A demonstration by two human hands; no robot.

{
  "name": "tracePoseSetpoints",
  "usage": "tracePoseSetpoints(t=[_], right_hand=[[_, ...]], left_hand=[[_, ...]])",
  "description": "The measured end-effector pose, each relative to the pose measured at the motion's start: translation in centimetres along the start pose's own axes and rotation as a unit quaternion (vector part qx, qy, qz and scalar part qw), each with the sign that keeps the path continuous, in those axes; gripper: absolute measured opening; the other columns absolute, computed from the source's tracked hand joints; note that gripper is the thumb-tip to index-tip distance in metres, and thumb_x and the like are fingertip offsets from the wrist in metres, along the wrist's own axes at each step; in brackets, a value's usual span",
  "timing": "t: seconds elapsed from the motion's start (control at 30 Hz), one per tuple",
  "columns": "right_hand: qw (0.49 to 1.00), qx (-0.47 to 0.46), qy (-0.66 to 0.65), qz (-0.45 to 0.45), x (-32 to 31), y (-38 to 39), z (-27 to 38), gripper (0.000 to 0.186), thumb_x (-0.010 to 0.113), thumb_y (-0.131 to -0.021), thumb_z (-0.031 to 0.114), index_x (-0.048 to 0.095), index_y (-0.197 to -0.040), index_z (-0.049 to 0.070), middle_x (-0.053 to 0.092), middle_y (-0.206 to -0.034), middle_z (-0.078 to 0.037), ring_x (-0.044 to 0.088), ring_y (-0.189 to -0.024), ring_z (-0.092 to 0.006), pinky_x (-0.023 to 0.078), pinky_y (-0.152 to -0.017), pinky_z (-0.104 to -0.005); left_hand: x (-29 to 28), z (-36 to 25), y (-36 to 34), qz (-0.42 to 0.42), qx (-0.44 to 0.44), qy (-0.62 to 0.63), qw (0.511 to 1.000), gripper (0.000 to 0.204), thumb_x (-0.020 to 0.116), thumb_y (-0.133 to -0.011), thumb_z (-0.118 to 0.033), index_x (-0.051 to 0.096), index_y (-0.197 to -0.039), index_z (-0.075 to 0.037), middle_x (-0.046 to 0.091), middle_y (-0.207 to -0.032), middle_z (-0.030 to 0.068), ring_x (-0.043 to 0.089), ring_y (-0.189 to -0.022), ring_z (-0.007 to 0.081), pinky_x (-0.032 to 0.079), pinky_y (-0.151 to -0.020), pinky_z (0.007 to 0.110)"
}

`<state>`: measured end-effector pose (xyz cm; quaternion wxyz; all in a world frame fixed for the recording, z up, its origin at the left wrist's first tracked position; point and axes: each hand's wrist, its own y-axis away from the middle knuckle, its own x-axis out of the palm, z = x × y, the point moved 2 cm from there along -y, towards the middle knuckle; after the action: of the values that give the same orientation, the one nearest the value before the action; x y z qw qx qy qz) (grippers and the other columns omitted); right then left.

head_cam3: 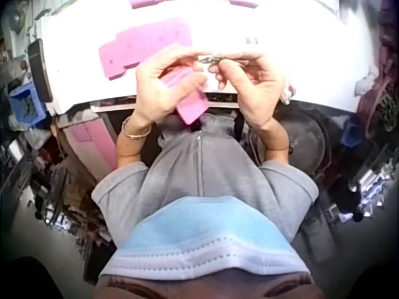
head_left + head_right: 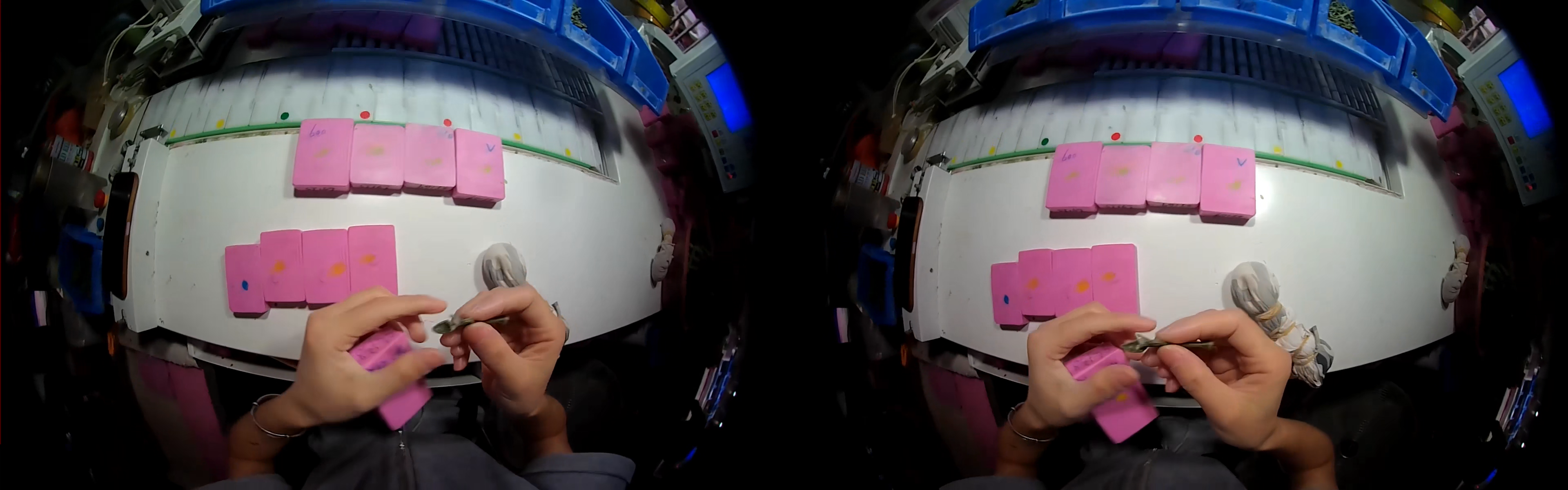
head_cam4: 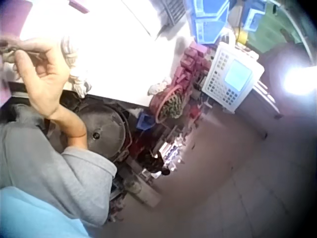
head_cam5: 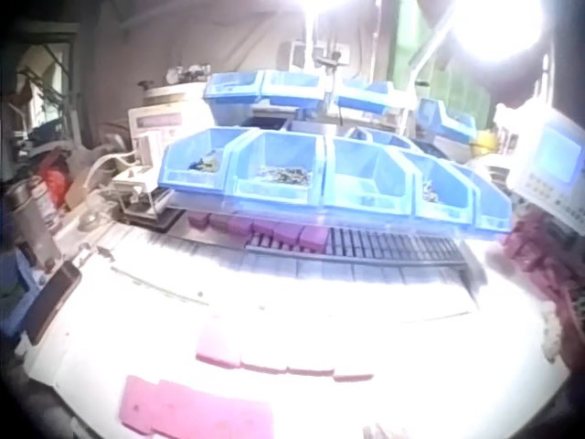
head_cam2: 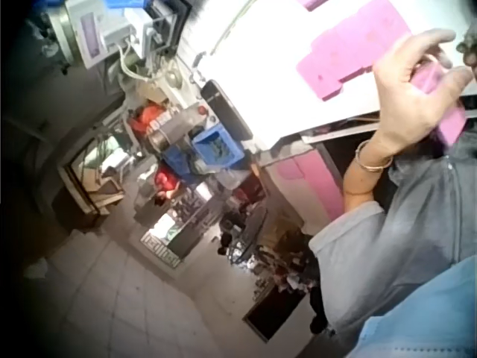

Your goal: The person cleans a two-part pink mold using a gray application tool, inserts green stem-like components into the mold cavities by hand, and closes the mold. The person repeats this process for several mold sets on a work surface in a production area.

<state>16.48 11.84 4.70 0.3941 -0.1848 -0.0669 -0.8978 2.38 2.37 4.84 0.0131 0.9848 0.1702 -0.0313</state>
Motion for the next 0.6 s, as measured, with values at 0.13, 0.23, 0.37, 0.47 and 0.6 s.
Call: tracePoseSetpoints(t=[0.13,0.23,0.37,0.47,0.6], right_hand=[[0.990,-0.009,0.137,0.018,1.0,0.1,0.4,0.020,0.057,-0.081,-0.012,0.059,-0.101,-0.008,0.063,-0.085,-0.013,0.061,-0.068,-0.0121,0.048,-0.057,-0.0202],[0.980,-0.041,0.192,-0.034,1.6,0.5,0.2,0.021,0.063,-0.077,-0.011,0.060,-0.097,-0.007,0.064,-0.076,-0.013,0.060,-0.060,-0.0118,0.048,-0.052,-0.0214],[0.914,-0.191,0.355,-0.039,1.2,0.7,0.5,0.023,0.071,-0.071,-0.008,0.061,-0.091,-0.003,0.065,-0.073,-0.012,0.061,-0.057,-0.0176,0.049,-0.051,-0.0239],[0.880,-0.226,0.417,-0.018,1.4,0.6,1.3,0.019,0.072,-0.071,-0.003,0.061,-0.088,-0.001,0.062,-0.068,-0.011,0.057,-0.051,-0.0194,0.046,-0.046,-0.0258],[0.847,-0.180,0.494,0.071,1.0,0.9,1.8,0.013,0.069,-0.074,0.004,0.062,-0.084,0.000,0.054,-0.059,-0.010,0.048,-0.043,-0.0197,0.038,-0.040,-0.0284]], left_hand=[[1.0,-0.4,0.3,-0.081,0.089,-0.008,0.993,0.026,0.068,-0.072,0.003,0.063,-0.098,0.005,0.061,-0.085,0.0110,0.059,-0.076,0.0141,0.046,-0.069,0.024],[1.0,-0.3,0.5,-0.102,0.040,0.052,0.993,0.020,0.067,-0.073,0.005,0.063,-0.092,0.006,0.061,-0.084,0.0112,0.058,-0.076,0.0144,0.046,-0.068,0.025],[1.1,-0.7,0.6,-0.085,0.039,0.064,0.994,0.015,0.066,-0.073,0.007,0.061,-0.087,0.005,0.060,-0.082,0.0105,0.055,-0.073,0.0136,0.044,-0.067,0.024],[1.2,-0.5,0.7,-0.076,0.025,0.076,0.994,0.014,0.066,-0.073,0.007,0.061,-0.085,0.004,0.059,-0.081,0.0100,0.054,-0.072,0.0133,0.043,-0.065,0.024],[1.2,-1.1,0.8,-0.049,0.066,0.015,0.996,0.015,0.067,-0.071,0.008,0.061,-0.084,0.003,0.059,-0.079,0.0094,0.054,-0.070,0.0132,0.042,-0.063,0.024]])
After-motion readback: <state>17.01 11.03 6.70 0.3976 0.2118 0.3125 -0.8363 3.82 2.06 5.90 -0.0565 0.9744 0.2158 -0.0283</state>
